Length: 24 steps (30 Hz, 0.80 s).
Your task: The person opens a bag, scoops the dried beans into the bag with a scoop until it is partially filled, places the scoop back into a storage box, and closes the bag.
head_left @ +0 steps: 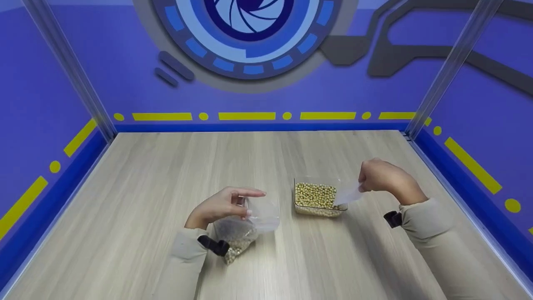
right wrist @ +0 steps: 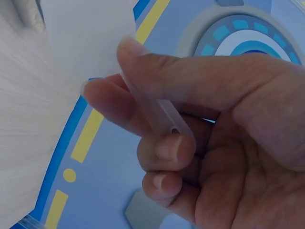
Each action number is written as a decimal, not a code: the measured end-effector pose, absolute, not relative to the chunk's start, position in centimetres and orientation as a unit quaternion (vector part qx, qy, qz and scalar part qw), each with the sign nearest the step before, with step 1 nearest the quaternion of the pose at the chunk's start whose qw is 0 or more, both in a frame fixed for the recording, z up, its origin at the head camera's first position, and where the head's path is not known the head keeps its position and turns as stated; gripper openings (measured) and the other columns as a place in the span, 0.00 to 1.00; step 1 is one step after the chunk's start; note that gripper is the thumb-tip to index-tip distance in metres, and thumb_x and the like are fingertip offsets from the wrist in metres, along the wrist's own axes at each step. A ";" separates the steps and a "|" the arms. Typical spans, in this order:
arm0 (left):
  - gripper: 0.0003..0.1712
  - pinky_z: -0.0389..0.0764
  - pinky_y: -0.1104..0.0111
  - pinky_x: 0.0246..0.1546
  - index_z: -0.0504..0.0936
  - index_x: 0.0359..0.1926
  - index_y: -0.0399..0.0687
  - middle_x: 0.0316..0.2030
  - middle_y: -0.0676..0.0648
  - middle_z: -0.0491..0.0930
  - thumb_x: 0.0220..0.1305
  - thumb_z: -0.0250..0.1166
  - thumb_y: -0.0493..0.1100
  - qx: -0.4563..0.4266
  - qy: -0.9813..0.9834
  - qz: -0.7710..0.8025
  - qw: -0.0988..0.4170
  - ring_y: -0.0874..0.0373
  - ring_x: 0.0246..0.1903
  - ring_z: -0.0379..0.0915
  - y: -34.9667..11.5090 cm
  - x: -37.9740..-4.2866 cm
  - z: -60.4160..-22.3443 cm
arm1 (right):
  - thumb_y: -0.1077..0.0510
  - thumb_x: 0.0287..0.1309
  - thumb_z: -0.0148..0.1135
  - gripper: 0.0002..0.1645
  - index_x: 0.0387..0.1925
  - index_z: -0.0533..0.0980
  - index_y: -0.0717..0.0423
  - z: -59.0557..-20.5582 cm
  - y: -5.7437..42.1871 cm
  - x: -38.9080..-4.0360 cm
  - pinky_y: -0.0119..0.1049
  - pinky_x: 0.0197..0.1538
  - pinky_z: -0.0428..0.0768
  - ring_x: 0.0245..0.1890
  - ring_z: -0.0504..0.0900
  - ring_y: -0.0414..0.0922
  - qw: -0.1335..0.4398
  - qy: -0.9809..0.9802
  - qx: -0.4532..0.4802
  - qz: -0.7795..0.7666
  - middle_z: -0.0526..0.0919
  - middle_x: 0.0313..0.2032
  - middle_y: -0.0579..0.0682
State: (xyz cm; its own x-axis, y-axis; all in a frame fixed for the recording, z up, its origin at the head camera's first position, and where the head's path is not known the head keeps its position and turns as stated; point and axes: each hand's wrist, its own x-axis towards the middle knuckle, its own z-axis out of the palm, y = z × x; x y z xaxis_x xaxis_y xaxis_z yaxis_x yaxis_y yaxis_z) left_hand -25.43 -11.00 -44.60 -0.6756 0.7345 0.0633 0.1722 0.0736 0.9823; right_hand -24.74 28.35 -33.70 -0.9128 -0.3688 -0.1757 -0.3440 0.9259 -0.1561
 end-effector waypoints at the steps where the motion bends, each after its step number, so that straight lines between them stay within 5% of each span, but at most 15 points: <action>1: 0.32 0.77 0.75 0.28 0.71 0.64 0.35 0.60 0.33 0.72 0.56 0.63 0.29 0.326 0.694 0.597 0.236 0.69 0.24 0.72 -11.0 -25.4 -44.6 | 0.67 0.45 0.71 0.03 0.21 0.83 0.64 -33.7 28.2 -24.7 0.32 0.21 0.69 0.18 0.66 0.38 0.101 0.976 -0.184 -0.058 0.80 0.19 0.48; 5: 0.32 0.77 0.75 0.28 0.71 0.64 0.35 0.60 0.32 0.72 0.56 0.63 0.28 0.326 0.692 0.598 0.239 0.68 0.24 0.72 -11.0 -25.5 -44.6 | 0.67 0.44 0.71 0.09 0.15 0.79 0.61 -33.5 27.7 -24.6 0.31 0.20 0.58 0.16 0.57 0.38 0.102 0.975 -0.191 -0.041 0.68 0.14 0.41; 12: 0.32 0.77 0.75 0.28 0.71 0.64 0.35 0.56 0.29 0.73 0.56 0.64 0.29 0.332 0.691 0.598 0.235 0.68 0.24 0.72 -11.0 -25.5 -44.7 | 0.67 0.44 0.70 0.09 0.16 0.78 0.61 -33.4 26.8 -24.7 0.30 0.21 0.61 0.17 0.60 0.39 0.116 0.978 -0.172 -0.010 0.69 0.15 0.43; 19: 0.31 0.78 0.75 0.29 0.72 0.64 0.36 0.63 0.34 0.70 0.56 0.63 0.28 0.330 0.694 0.596 0.234 0.68 0.25 0.73 -11.1 -25.4 -44.6 | 0.67 0.47 0.67 0.28 0.09 0.58 0.49 -34.0 26.3 -24.9 0.31 0.21 0.54 0.16 0.52 0.38 0.130 0.977 -0.168 -0.002 0.52 0.13 0.40; 24: 0.31 0.76 0.75 0.27 0.72 0.64 0.36 0.53 0.27 0.73 0.57 0.63 0.28 0.332 0.694 0.594 0.233 0.68 0.23 0.72 -11.1 -25.4 -44.6 | 0.65 0.50 0.67 0.22 0.08 0.68 0.53 -34.6 26.1 -25.0 0.32 0.21 0.58 0.15 0.56 0.38 0.154 0.977 -0.145 -0.016 0.61 0.11 0.41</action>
State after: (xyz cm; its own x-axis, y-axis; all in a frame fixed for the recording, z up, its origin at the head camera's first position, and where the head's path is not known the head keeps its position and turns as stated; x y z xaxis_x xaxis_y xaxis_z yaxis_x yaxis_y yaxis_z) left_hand -25.40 -11.14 -44.56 -0.6708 0.7381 0.0721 0.1850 0.0724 0.9801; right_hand -25.03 26.13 -34.62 -0.9108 -0.2879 -0.2959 -0.2784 0.9575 -0.0750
